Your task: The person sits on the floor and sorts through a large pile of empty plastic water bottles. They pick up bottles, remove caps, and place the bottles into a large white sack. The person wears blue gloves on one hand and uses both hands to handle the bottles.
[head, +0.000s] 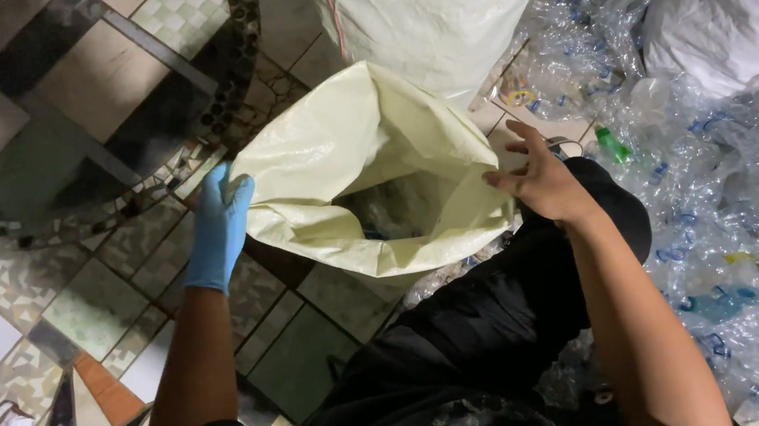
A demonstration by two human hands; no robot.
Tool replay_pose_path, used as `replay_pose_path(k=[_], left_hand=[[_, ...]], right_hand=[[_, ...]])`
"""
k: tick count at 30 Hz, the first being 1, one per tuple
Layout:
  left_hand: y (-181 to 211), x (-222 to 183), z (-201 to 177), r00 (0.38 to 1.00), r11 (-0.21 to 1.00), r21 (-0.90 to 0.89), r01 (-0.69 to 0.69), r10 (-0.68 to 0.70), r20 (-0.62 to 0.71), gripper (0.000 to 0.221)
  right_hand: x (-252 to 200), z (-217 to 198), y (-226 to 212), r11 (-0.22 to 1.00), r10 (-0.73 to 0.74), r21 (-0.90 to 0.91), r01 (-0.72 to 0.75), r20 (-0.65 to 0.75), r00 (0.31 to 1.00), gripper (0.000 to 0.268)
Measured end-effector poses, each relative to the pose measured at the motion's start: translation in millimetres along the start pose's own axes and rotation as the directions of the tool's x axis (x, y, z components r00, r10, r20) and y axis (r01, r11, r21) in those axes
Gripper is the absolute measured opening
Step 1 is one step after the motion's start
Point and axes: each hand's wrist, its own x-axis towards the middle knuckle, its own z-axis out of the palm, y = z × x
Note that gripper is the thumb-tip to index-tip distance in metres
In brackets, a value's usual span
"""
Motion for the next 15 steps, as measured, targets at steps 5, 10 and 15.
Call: replay_pose_path(k=[5, 10, 15], left_hand=[[23.6, -13.5, 4.0, 0.982, 0.982, -0.054, -0.181, 0.177, -0.066, 0.076], [63.2, -47.4, 30.8, 0.779, 0.632, 0.581, -0.513, 0.627, 0.005, 0.093], [77.3, -79.5, 123.9, 0.744, 0.774, 0.1, -0.625, 0.553, 0.375, 0.086]], right_hand=[[-32.8, -6.4, -20.0, 0.997, -0.072, -0.006, 0.072, 0.017, 0.997, 0.089], [-77.1, -69.8, 37.8, 0.814, -0.495, 0.131, 0.566, -0.354, 0.794, 0.06], [-154.8, -138.2, 125.3, 0.864, -0.19, 0.266, 0.428, -0.614, 0.766, 0.037]])
